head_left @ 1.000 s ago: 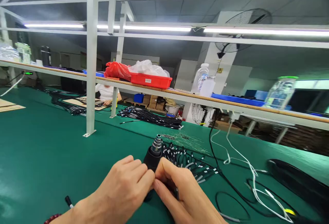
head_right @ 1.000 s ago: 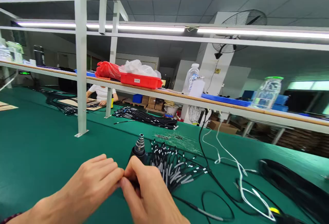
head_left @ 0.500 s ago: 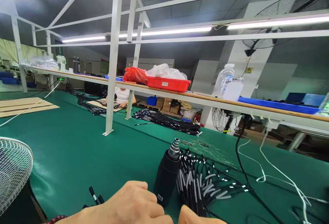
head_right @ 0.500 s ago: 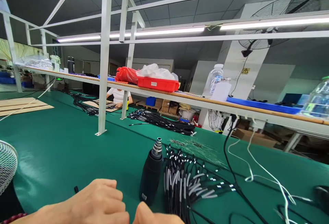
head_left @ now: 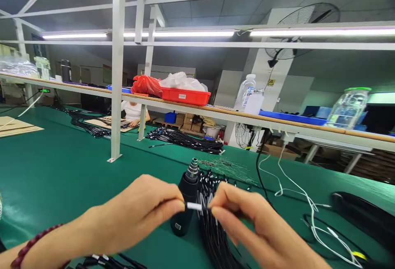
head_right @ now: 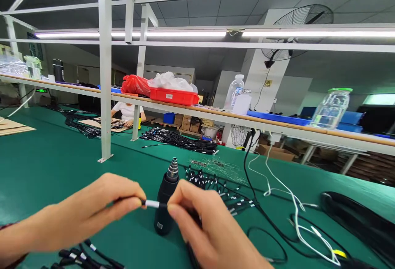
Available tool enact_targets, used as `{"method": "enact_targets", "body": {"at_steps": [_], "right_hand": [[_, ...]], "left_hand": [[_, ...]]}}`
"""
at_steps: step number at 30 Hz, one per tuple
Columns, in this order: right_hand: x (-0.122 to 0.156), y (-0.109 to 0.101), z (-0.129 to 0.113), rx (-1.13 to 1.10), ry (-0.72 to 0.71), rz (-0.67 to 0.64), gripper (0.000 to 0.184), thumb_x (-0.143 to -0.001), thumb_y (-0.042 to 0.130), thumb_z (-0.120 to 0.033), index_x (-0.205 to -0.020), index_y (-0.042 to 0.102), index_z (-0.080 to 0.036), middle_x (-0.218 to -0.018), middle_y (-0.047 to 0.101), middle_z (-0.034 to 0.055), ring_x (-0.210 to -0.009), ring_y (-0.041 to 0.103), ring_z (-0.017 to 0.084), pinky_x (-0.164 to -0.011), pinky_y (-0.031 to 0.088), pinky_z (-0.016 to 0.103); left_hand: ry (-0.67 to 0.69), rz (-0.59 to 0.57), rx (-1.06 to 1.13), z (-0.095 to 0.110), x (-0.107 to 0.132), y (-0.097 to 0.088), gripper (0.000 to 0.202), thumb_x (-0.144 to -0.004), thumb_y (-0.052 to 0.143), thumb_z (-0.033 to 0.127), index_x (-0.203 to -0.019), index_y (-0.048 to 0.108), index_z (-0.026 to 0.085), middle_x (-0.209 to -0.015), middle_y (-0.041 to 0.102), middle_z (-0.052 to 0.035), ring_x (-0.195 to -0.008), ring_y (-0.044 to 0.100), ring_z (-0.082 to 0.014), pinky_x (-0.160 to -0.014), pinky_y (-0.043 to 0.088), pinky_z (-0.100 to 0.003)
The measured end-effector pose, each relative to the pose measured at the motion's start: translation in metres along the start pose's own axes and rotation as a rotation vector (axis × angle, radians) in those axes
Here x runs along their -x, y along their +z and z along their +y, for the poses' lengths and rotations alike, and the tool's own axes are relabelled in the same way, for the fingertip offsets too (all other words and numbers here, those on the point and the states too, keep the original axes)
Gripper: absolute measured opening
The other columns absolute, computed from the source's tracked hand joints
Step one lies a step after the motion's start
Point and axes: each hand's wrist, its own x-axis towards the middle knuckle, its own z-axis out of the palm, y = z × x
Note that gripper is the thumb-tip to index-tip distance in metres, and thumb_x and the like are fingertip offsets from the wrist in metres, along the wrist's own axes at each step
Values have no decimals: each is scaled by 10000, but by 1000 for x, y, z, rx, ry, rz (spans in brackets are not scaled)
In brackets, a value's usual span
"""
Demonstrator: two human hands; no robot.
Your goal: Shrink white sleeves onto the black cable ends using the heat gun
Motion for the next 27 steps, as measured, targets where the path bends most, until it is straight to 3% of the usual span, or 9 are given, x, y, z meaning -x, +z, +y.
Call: {"method": "enact_targets", "body": {"at_steps": [4, 9, 14, 27], "right_hand": [[-31, -19, 9, -109, 4, 46, 226, -961, 476, -319, -773, 506, -198, -619, 516, -31, -565, 443, 113, -520, 336, 225], [-59, -24, 28, -120, 15, 121, 187, -908, 516, -276, -746, 514, -184, -582, 533, -33, -548, 458, 107, -528, 333, 225], [-71, -22, 44, -88, 58, 151, 183, -887, 527, -288, -737, 534, -183, -582, 546, -30, -544, 476, 112, -528, 332, 234], [-79, -20, 72, 52, 103, 222, 183, -845, 536, -282, -707, 587, -174, -628, 597, -3, -577, 513, 129, -544, 364, 256]], "left_hand": [[-169, -71, 206, -18, -39, -12, 364, -992, 404, 390, -734, 571, 195, -578, 484, 60, -544, 411, -103, -517, 317, -222], [-277, -22, 406, -44, -69, 0, 504, -952, 367, 543, -608, 475, 192, -548, 481, 32, -545, 431, -124, -530, 326, -245], [-344, 14, 431, -58, -79, 12, 581, -934, 341, 621, -556, 451, 194, -532, 466, 23, -532, 378, -127, -544, 285, -272], [-377, 104, 588, -76, -95, 35, 511, -847, 516, 629, -587, 445, 195, -557, 437, 45, -552, 353, -113, -551, 276, -253]]}}
